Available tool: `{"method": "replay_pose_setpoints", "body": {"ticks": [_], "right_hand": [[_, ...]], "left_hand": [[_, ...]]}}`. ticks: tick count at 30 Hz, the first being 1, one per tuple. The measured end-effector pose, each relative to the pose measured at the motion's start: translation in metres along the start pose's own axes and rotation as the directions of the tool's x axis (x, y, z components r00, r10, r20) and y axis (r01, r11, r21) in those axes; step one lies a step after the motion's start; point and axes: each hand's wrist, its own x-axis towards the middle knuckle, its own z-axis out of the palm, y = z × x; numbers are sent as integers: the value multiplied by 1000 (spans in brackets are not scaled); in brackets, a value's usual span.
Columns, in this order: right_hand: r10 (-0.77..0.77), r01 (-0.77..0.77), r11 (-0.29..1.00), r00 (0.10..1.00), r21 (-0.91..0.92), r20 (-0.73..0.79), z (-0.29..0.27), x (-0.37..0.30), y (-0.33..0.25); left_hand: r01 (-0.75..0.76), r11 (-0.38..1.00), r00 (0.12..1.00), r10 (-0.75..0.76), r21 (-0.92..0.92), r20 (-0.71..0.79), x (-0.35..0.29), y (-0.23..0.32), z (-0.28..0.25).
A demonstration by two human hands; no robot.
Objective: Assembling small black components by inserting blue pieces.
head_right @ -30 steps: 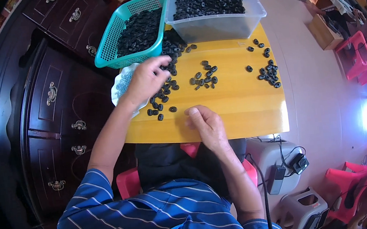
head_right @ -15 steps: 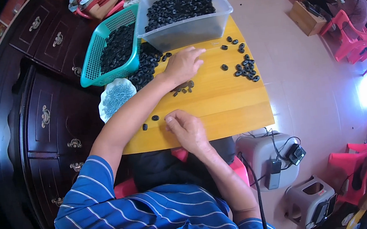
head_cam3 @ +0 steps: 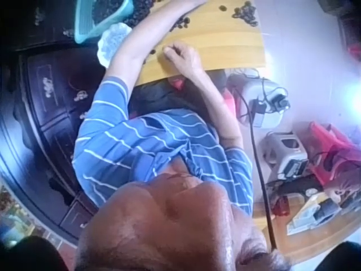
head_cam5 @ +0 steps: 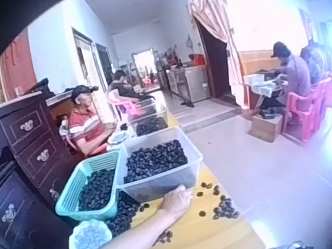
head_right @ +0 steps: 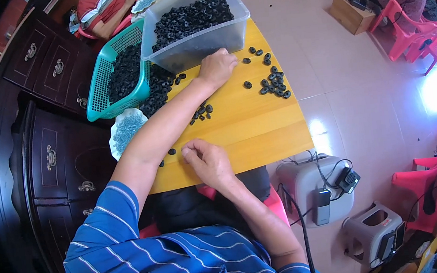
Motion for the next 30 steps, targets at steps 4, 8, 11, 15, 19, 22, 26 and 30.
{"method": "replay_pose_setpoints", "body": {"ticks": [4,8,11,15,19,22,26,30], "right_hand": [[-5,6,998,1000,-68,13,-1,1,-4],[-35,36,999,999,0,36,2,5,9],[-18,15,998,999,62,34,-1,7,15],[-10,9,996,1000,89,17,-5,9,14],[-73,81,991,994,103,-79,-16,18,16],[-165,171,985,962,9,-215,-41,28,14],[-506,73,684,764,-726,-400,-85,52,-5],[-484,-94,492,797,-866,-361,-105,81,-13]], "left_hand": [[-48,996,999,49,70,-22,-17,0,-1],[-74,997,995,73,-11,-68,-48,13,-13],[-63,996,997,60,-63,-47,-68,21,-32],[-30,988,984,3,-153,-175,-98,22,-61],[-71,978,937,-1,-194,-348,-119,27,-103],[-44,946,899,-102,-321,-426,-138,29,-135],[11,897,871,-226,-442,-436,-191,38,-157],[84,824,905,-298,-561,-303,-263,54,-153]]}}
